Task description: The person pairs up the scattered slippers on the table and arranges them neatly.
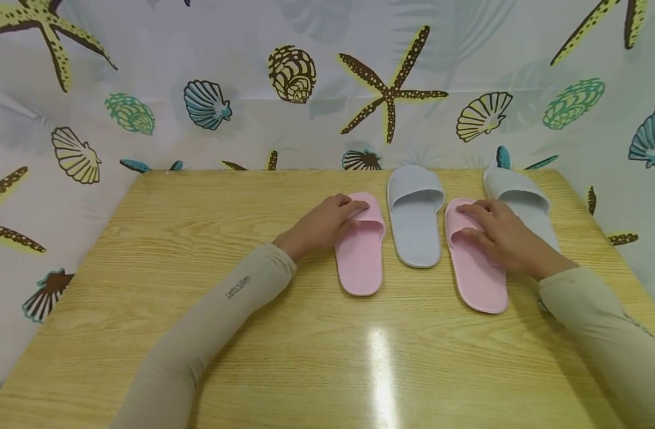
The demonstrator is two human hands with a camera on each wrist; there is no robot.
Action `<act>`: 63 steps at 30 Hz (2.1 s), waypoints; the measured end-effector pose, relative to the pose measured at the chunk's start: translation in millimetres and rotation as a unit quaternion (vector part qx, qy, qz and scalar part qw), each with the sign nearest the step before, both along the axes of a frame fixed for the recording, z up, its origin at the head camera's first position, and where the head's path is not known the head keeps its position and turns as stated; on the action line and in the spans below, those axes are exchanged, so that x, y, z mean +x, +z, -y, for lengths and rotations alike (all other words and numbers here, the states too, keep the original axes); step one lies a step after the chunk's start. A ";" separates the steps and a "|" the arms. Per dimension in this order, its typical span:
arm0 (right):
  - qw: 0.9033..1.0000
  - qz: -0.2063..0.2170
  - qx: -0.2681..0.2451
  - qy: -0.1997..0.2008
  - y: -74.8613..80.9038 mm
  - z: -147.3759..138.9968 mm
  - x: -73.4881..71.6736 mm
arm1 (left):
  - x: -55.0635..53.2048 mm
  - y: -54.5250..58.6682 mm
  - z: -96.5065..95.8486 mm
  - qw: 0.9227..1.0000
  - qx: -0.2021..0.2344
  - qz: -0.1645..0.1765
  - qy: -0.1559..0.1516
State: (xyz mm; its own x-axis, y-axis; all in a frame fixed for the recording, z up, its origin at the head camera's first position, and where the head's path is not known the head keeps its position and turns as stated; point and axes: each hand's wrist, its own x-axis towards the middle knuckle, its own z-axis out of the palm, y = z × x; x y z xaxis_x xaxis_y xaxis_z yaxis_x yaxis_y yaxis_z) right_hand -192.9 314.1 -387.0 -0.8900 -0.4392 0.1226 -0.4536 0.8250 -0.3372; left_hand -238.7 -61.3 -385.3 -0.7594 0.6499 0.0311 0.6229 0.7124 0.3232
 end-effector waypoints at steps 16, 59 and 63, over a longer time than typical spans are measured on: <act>0.998 0.055 -0.015 0.006 2.1 -19.9 12.8 | 13.0 2.3 13.7 1.000 0.016 0.018 -0.012; 0.998 -0.009 -0.046 0.039 7.9 33.4 48.8 | 68.2 6.8 68.8 0.999 0.037 -0.020 0.010; 0.998 -0.014 -0.047 0.044 8.0 44.3 48.3 | 69.4 7.6 73.2 0.999 0.051 -0.013 0.008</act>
